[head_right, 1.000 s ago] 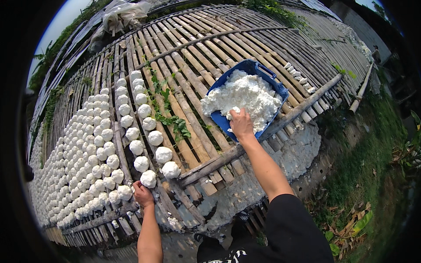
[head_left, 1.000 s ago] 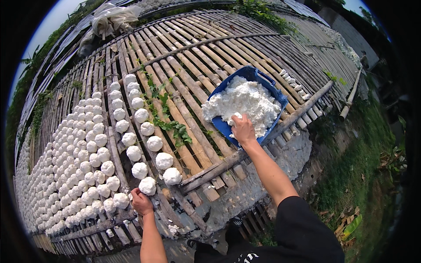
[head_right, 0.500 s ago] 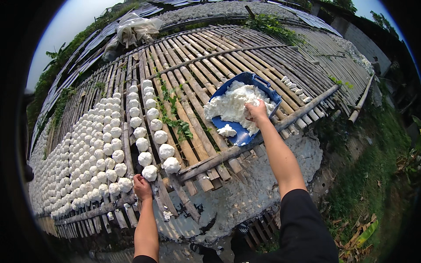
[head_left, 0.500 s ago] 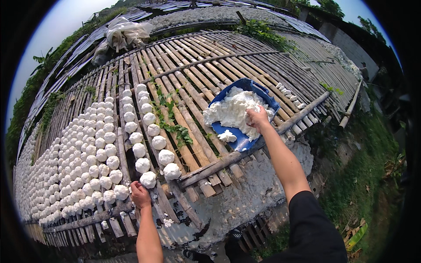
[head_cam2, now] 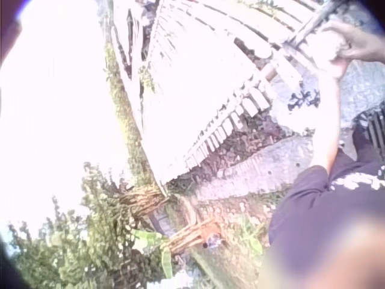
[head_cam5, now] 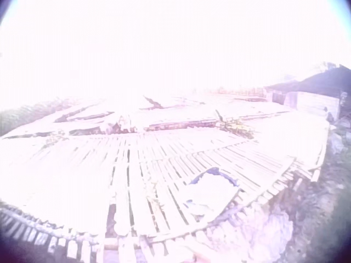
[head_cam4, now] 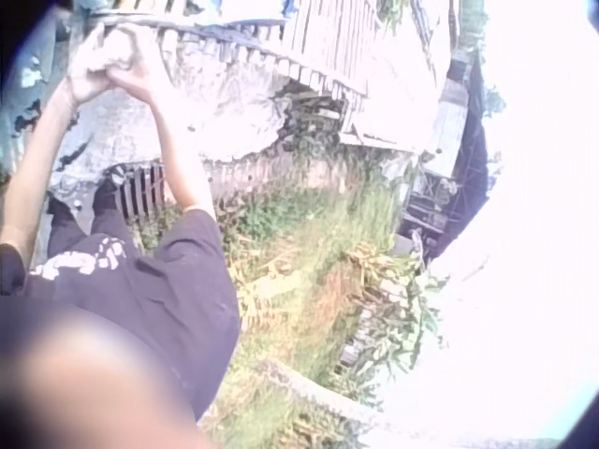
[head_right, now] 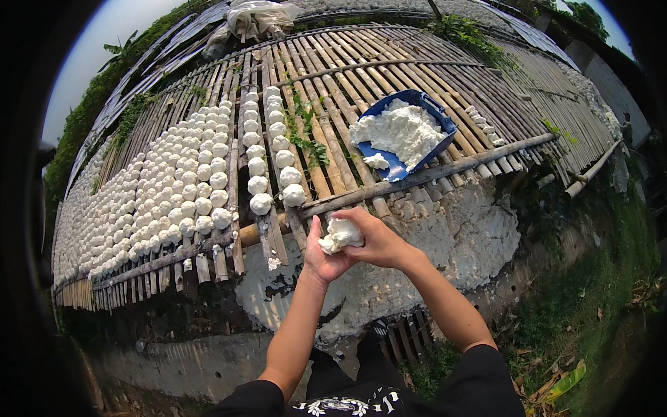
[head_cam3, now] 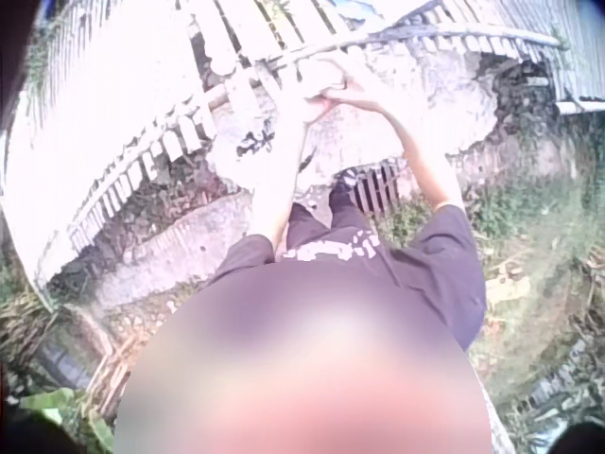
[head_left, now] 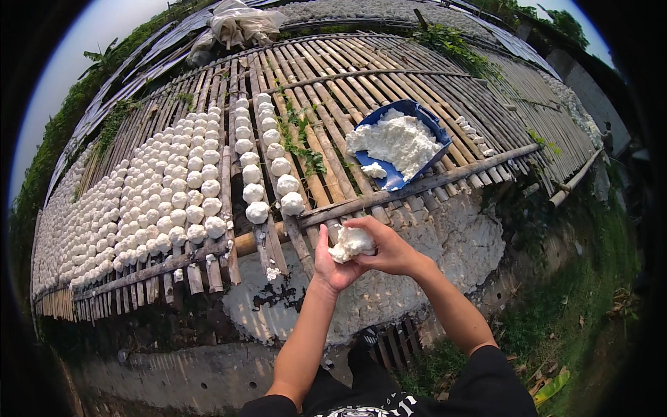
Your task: The person repeatedly scoops white dough from a blue tray, rolls it into small balls by hand, and places them in neat rows on a bamboo drying rack. The person refills the tray from a larger pile of dough on the ground and continues shaping and arranging the balls.
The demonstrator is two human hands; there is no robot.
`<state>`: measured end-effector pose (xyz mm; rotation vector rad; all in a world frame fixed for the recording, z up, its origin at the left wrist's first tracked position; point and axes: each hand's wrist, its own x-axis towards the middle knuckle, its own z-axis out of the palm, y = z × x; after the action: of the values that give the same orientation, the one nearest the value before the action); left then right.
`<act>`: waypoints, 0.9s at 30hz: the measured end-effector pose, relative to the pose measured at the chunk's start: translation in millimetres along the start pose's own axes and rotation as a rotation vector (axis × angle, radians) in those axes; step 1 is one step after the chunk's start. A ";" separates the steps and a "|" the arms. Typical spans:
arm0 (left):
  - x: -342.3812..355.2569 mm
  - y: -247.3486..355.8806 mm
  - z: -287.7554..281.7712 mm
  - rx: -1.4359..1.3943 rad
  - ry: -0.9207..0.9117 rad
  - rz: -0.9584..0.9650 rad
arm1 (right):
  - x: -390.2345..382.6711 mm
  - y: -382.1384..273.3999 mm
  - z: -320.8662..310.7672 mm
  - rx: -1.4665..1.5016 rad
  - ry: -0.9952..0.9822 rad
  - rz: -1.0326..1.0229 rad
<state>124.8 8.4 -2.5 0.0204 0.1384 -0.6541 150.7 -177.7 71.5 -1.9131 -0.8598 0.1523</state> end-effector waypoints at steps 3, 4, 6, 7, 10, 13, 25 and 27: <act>-23.0 -20.5 -8.1 0.044 -0.069 0.074 | -19.3 -37.5 46.5 -0.375 0.039 -0.042; -29.5 -30.6 -13.1 0.188 0.245 0.190 | -21.5 -44.0 64.6 -0.392 0.110 0.028; -41.1 -46.0 -21.5 0.191 0.064 0.276 | -23.9 -48.9 94.6 -0.434 0.250 0.229; -46.6 -51.6 -24.4 0.152 -0.017 0.285 | -23.7 -47.4 105.5 -0.327 0.239 0.227; -60.6 -58.1 -25.3 0.132 0.015 0.489 | -24.5 -41.3 130.1 -0.371 0.305 0.042; -76.7 -55.0 -20.6 0.106 0.047 0.428 | -23.8 -40.7 144.1 -0.238 0.381 0.015; -100.3 -55.2 -33.6 0.162 0.206 0.549 | -45.8 -64.6 170.4 -0.408 0.492 -0.086; -90.8 -62.5 -36.6 0.209 0.243 0.694 | -45.6 -64.2 176.9 -0.327 0.534 0.038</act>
<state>11.1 16.0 -24.9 0.3365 0.2802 0.0326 5.1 -59.0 24.8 -2.1243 -0.5042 -0.4867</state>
